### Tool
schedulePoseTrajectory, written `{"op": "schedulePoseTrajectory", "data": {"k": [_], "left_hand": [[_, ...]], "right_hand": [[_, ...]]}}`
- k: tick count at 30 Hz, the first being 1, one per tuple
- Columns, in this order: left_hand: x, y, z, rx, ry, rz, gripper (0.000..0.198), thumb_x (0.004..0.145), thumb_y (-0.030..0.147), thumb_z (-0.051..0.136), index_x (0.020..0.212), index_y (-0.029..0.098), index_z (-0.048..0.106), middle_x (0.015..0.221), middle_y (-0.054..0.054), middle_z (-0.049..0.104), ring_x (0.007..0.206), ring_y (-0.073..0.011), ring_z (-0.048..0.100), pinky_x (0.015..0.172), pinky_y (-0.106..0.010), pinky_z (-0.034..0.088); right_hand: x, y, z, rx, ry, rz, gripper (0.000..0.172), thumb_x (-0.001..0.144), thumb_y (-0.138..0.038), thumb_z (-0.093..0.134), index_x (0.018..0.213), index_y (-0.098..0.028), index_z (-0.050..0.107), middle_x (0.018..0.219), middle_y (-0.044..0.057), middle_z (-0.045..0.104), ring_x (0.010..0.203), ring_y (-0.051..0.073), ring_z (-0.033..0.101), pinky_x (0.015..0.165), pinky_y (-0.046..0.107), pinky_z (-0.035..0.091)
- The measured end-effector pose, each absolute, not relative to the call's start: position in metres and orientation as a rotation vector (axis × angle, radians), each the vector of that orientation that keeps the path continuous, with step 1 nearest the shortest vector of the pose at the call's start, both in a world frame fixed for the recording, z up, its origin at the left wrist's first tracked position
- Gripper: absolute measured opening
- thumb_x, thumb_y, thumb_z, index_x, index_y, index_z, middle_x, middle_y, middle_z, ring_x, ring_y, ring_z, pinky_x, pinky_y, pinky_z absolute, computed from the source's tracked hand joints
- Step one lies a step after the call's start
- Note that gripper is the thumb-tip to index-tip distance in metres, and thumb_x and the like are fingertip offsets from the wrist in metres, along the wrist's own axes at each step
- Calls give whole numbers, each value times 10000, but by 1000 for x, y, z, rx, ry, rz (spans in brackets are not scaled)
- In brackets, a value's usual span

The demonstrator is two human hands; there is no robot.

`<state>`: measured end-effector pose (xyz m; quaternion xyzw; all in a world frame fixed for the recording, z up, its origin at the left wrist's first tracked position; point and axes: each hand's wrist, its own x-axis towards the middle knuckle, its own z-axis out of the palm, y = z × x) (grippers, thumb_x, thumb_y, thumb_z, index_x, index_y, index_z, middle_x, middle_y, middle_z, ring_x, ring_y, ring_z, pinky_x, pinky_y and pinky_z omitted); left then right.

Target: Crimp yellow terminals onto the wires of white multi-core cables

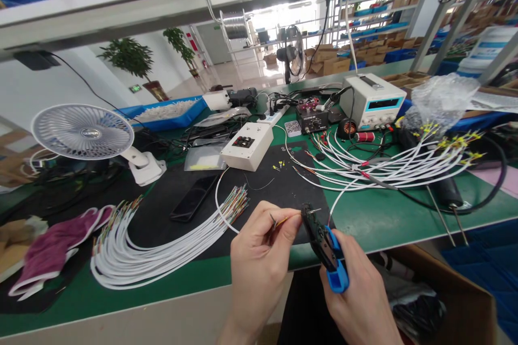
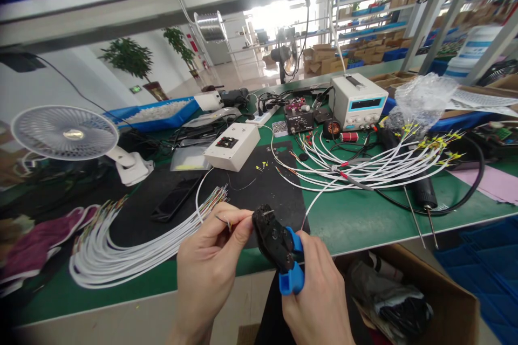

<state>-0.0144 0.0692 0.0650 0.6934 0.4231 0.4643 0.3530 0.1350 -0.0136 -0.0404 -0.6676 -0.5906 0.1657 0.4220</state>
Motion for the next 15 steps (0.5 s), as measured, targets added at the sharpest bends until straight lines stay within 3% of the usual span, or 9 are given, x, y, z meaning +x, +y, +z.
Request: {"op": "schedulePoseTrajectory", "data": {"k": [15], "left_hand": [[-17,56,73,1911,1317,1203,174,1023,270,629,887,208,719,767,12,565,685,-121,529,602,-227,396]], "right_hand": [[133,-14,-46,-1673,-1508,321,506,882,-155,583,1376,-230,507,1193,120,663,1095,308,670,936,473,585]]}}
